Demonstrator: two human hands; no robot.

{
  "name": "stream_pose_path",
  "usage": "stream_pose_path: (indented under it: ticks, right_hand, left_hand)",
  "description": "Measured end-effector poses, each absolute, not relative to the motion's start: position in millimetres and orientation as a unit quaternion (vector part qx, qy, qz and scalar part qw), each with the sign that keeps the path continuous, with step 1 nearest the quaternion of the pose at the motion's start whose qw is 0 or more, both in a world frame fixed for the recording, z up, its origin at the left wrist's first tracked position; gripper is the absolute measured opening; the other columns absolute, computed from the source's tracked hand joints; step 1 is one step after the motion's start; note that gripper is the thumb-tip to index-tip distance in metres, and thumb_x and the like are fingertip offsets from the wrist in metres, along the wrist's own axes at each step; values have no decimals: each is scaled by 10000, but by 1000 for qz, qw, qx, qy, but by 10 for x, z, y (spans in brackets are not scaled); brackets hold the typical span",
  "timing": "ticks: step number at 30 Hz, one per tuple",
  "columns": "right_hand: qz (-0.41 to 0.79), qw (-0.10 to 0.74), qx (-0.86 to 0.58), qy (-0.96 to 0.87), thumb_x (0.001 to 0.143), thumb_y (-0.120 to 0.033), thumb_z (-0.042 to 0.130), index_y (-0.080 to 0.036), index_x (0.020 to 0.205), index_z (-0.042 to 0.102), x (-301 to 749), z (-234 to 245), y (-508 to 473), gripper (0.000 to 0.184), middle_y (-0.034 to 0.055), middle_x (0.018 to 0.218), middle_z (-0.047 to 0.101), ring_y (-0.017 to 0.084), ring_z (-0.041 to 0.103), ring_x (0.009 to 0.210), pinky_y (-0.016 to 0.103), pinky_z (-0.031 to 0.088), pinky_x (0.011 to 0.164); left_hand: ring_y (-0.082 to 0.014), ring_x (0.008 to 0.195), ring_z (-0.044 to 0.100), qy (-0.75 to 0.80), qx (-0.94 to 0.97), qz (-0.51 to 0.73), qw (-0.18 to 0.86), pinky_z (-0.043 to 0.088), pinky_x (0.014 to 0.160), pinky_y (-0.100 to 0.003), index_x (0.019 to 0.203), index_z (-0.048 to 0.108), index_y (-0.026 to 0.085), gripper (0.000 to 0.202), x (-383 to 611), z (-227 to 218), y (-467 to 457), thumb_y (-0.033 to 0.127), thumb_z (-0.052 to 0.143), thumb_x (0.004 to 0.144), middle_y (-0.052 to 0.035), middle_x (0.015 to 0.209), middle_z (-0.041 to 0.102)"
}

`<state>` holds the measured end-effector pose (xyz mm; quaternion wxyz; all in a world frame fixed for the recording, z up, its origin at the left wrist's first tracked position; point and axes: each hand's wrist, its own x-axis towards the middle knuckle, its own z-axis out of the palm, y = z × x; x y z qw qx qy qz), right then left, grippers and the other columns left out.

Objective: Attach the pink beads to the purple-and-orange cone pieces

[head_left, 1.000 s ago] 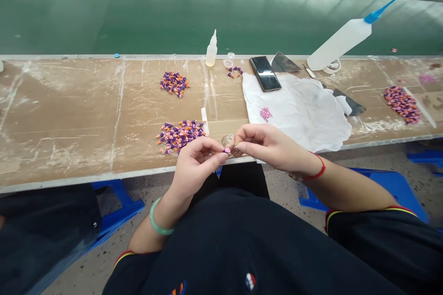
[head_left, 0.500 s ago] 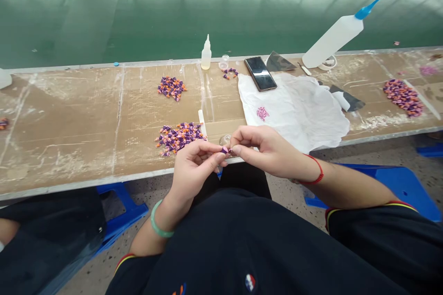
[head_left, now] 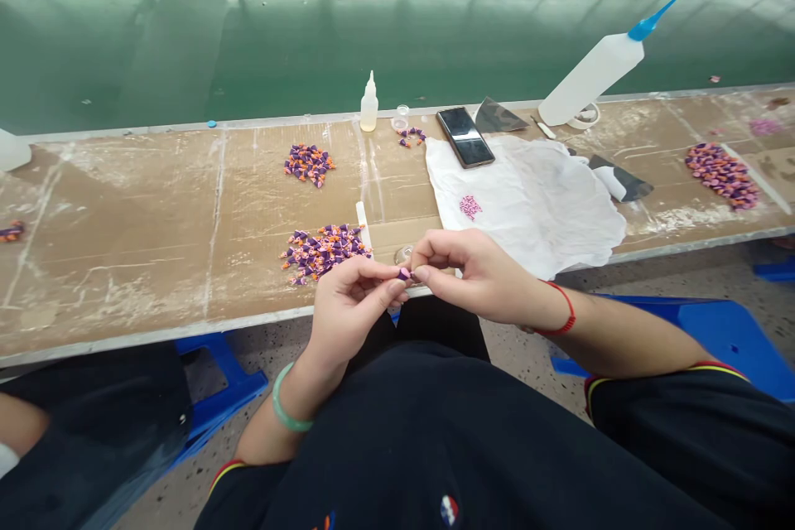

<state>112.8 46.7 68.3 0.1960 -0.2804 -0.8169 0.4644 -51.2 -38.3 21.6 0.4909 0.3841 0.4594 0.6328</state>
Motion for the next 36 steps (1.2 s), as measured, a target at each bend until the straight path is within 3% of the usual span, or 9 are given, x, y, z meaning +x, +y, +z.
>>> stream_pose_path:
  ticks: [10, 18, 26, 28, 31, 34, 36]
  right_hand:
    - [398, 232, -237, -855, 853, -138, 539, -168, 766, 589, 1142, 672, 453, 105, -31, 637, 617, 68, 515, 547, 174, 389, 513]
    - [388, 247, -217, -861, 867, -106, 519, -169, 796, 572, 1143, 663, 417, 109, -17, 706, 654, 74, 611, 614, 162, 472, 581]
    - [326, 266, -215, -882, 884, -106, 528, -177, 825, 572, 1159, 592, 403, 102, -16, 726, 664, 85, 615, 618, 178, 454, 573]
    - [319, 260, -207, -887, 905, -115, 529, -177, 849, 582, 1181, 615, 408, 99, -13, 748, 680, 90, 640, 636, 183, 477, 587]
    - [337, 250, -189, -888, 930, -119, 539, -179, 983, 605, 1246, 697, 420, 104, 11, 898, 738, 111, 724, 798, 189, 554, 702]
    - [334, 274, -199, -879, 936, -97, 533, -191, 1126, 590, 1326, 764, 438, 220, 41, 1079, 751, 136, 733, 1010, 218, 582, 856]
    - [319, 295, -214, -875, 937, -88, 520, -197, 1133, 597, 1367, 779, 455, 237, 42, 1086, 755, 140, 729, 1024, 237, 587, 875]
  left_hand:
    - [-119, 566, 734, 434, 337, 656, 518, 608, 552, -163, 790, 786, 187, 155, -467, 190, -405, 274, 892, 718, -5, 684, 777]
    - [-113, 562, 734, 417, 319, 672, 522, 608, 550, -156, 786, 789, 197, 151, -436, 157, -403, 265, 900, 710, -1, 687, 787]
    - [-147, 571, 741, 453, 363, 652, 487, 618, 551, -205, 790, 755, 169, 245, -437, 133, -375, 373, 877, 732, -25, 691, 780]
    - [-154, 602, 750, 458, 408, 646, 454, 621, 571, -217, 803, 747, 169, 220, -452, 131, -385, 364, 845, 775, -35, 722, 785]
    - [-142, 698, 763, 464, 517, 637, 335, 618, 656, -210, 873, 752, 189, 70, -491, 154, -404, 224, 795, 831, -32, 801, 800]
    - [-126, 779, 762, 437, 616, 624, 198, 604, 734, -210, 932, 731, 206, 171, -519, 205, -398, 68, 752, 834, -18, 871, 807]
    - [-126, 805, 757, 415, 652, 616, 150, 601, 740, -221, 945, 705, 205, 228, -517, 248, -375, 7, 720, 833, -20, 901, 803]
